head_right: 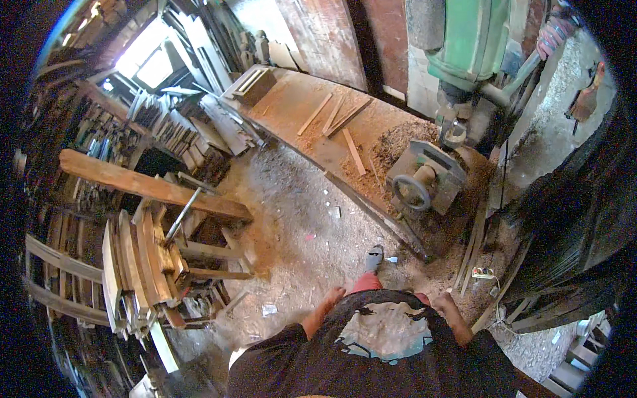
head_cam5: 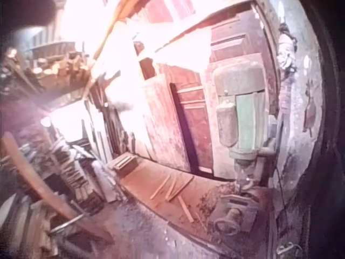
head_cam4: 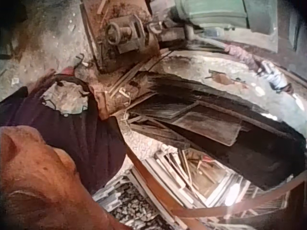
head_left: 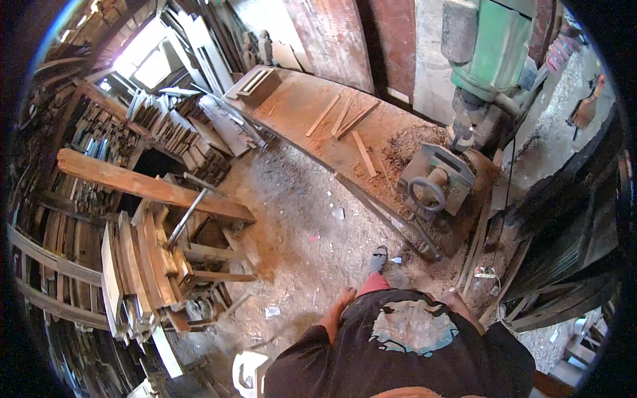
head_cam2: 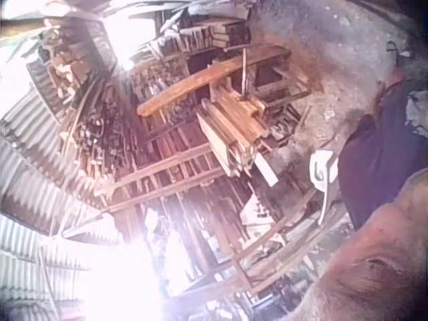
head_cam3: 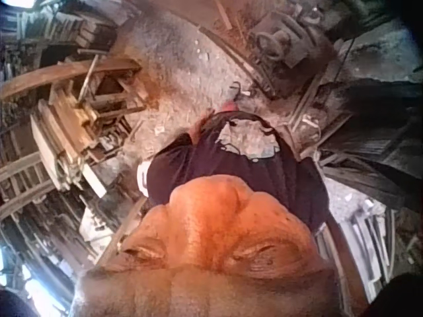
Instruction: The person plugs a power cord into an extension socket by hand, then picks up and turns a wooden board.
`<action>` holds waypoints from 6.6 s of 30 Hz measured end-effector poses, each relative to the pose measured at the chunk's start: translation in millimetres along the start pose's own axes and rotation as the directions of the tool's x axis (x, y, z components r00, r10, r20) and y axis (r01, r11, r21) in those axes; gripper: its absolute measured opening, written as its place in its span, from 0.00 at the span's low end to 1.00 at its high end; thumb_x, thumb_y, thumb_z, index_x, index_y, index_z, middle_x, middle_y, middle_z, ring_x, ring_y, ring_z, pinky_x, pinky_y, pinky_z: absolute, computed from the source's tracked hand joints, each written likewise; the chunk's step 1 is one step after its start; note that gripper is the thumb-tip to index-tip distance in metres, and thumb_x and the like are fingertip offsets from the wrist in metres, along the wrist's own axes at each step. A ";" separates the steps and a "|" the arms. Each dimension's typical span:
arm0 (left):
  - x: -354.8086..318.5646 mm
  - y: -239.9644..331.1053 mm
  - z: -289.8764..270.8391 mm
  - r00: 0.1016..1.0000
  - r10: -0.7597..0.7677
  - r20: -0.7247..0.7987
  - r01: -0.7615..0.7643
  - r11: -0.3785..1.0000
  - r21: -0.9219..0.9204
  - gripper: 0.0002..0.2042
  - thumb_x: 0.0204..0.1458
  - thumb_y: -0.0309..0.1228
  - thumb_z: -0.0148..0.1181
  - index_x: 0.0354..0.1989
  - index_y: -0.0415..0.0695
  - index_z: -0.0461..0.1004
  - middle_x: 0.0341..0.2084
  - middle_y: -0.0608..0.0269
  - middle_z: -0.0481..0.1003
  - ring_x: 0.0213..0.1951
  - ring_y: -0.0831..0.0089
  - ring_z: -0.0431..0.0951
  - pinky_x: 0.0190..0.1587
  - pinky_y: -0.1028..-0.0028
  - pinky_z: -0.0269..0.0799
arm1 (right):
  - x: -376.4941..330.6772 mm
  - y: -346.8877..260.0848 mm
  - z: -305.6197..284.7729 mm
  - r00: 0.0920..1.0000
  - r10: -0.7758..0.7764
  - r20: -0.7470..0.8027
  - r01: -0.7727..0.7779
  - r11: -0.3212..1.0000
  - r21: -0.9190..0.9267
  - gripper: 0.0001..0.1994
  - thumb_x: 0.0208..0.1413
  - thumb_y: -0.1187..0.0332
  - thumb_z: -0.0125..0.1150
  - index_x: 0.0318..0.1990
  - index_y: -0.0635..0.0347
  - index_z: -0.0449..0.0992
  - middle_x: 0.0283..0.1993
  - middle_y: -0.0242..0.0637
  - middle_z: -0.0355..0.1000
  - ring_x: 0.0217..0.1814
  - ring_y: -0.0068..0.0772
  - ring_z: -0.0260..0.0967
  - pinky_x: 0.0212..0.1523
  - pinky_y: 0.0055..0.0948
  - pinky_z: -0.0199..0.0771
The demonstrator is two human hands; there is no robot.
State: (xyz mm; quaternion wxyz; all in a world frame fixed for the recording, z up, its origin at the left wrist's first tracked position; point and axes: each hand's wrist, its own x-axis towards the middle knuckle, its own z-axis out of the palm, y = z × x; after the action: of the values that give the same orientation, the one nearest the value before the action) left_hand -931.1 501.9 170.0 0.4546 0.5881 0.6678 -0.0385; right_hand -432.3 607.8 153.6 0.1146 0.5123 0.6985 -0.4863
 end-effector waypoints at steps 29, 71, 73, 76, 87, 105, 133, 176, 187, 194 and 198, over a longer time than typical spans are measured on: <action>-39.6 -227.0 -74.2 0.793 -0.583 -0.179 0.329 0.656 -0.679 0.16 0.47 0.41 0.51 0.38 0.48 0.80 0.38 0.47 0.78 0.42 0.51 0.78 0.46 0.57 0.72 | 188.1 -321.8 15.0 0.922 0.073 0.381 -0.135 0.981 0.138 0.15 0.54 0.69 0.49 0.15 0.56 0.67 0.19 0.32 0.67 0.17 0.25 0.60 0.16 0.31 0.53; -122.6 -227.9 -138.0 0.907 -0.384 -0.173 0.204 0.760 -0.616 0.13 0.54 0.37 0.51 0.30 0.43 0.79 0.32 0.51 0.78 0.36 0.55 0.78 0.36 0.61 0.73 | 350.1 -377.7 -63.2 0.782 -0.181 0.596 0.570 0.594 -0.568 0.12 0.46 0.62 0.59 0.19 0.60 0.76 0.21 0.40 0.72 0.22 0.39 0.70 0.22 0.39 0.68; -140.9 -265.4 -148.9 0.960 -0.204 -0.195 0.135 0.939 -0.318 0.13 0.54 0.36 0.51 0.31 0.43 0.79 0.34 0.50 0.79 0.38 0.54 0.79 0.38 0.60 0.74 | 343.6 -390.3 -48.1 0.782 -0.169 0.600 0.556 0.623 -0.550 0.12 0.47 0.63 0.58 0.19 0.61 0.76 0.20 0.38 0.72 0.22 0.37 0.69 0.22 0.37 0.67; -197.8 -322.1 -262.2 0.719 -0.584 -0.377 0.289 0.744 -0.602 0.15 0.53 0.40 0.52 0.39 0.42 0.77 0.41 0.47 0.76 0.45 0.51 0.76 0.44 0.57 0.71 | 336.3 -395.7 -13.3 0.793 -0.202 0.575 0.537 0.679 -0.501 0.12 0.49 0.63 0.58 0.20 0.61 0.76 0.20 0.36 0.72 0.21 0.33 0.68 0.22 0.35 0.67; -604.7 -408.8 -412.9 -0.528 -0.446 -0.723 0.730 0.197 -0.654 0.32 0.44 0.41 0.64 0.57 0.39 0.64 0.53 0.46 0.68 0.57 0.47 0.64 0.58 0.53 0.60 | 315.3 -618.0 70.6 0.878 -0.301 0.371 0.232 0.948 0.219 0.11 0.53 0.67 0.54 0.23 0.63 0.75 0.21 0.31 0.70 0.22 0.25 0.67 0.21 0.28 0.66; -517.1 -287.2 -429.5 -0.257 -0.221 -0.941 0.475 0.819 -0.322 0.20 0.46 0.45 0.66 0.38 0.46 0.68 0.23 0.61 0.74 0.27 0.59 0.78 0.31 0.60 0.72 | 344.9 -530.6 85.0 0.898 0.081 0.432 -0.264 0.886 0.381 0.07 0.54 0.73 0.54 0.25 0.62 0.72 0.22 0.34 0.68 0.20 0.29 0.67 0.19 0.31 0.65; -511.3 -316.5 -535.7 -0.191 0.040 -0.981 -0.254 0.963 0.089 0.23 0.56 0.45 0.56 0.49 0.35 0.68 0.42 0.54 0.72 0.47 0.65 0.72 0.51 0.65 0.68 | 332.2 -507.4 143.8 0.987 -0.149 0.053 0.157 0.893 -0.423 0.14 0.39 0.57 0.58 0.22 0.59 0.80 0.25 0.50 0.73 0.22 0.47 0.69 0.23 0.43 0.66; -552.0 357.5 -182.9 -0.100 0.995 0.018 -0.371 -0.020 -0.928 0.30 0.60 0.50 0.33 0.27 0.35 0.75 0.13 0.52 0.74 0.17 0.65 0.78 0.36 0.64 0.78 | -238.8 -224.0 649.5 0.179 0.937 -0.299 -0.540 0.347 0.767 0.15 0.51 0.61 0.48 0.23 0.61 0.77 0.28 0.50 0.75 0.35 0.52 0.75 0.38 0.47 0.75; -458.2 496.2 58.6 -0.895 0.075 0.439 -0.304 0.618 -0.725 0.43 0.59 0.62 0.29 0.66 0.30 0.50 0.64 0.39 0.56 0.66 0.54 0.58 0.63 0.60 0.55 | -305.5 -192.7 558.8 0.128 0.963 -0.237 -0.085 0.249 0.965 0.18 0.53 0.59 0.47 0.36 0.66 0.77 0.42 0.54 0.74 0.40 0.56 0.73 0.43 0.46 0.71; -349.6 526.8 220.1 -0.568 0.116 0.815 -0.418 0.812 -0.407 0.34 0.60 0.57 0.40 0.64 0.40 0.59 0.56 0.50 0.68 0.53 0.62 0.70 0.59 0.63 0.61 | -327.2 -128.5 678.7 0.129 0.978 -0.163 -0.445 0.204 0.872 0.13 0.47 0.60 0.59 0.34 0.58 0.77 0.39 0.44 0.75 0.40 0.46 0.72 0.42 0.43 0.71; -312.8 539.1 257.5 -0.251 0.132 0.959 -0.297 0.932 -0.206 0.22 0.65 0.39 0.41 0.63 0.40 0.60 0.53 0.56 0.70 0.49 0.69 0.71 0.54 0.68 0.65 | -363.3 -148.6 651.1 -0.114 0.962 0.248 0.196 -0.223 0.955 0.11 0.40 0.63 0.64 0.26 0.60 0.74 0.26 0.42 0.71 0.28 0.44 0.70 0.32 0.42 0.70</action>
State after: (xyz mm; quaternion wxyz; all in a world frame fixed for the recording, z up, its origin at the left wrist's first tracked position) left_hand -377.0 280.9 484.3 0.7674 0.4705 -0.0491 -0.4328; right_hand -612.4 -130.8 150.2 -0.3434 0.8739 -0.2457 -0.2407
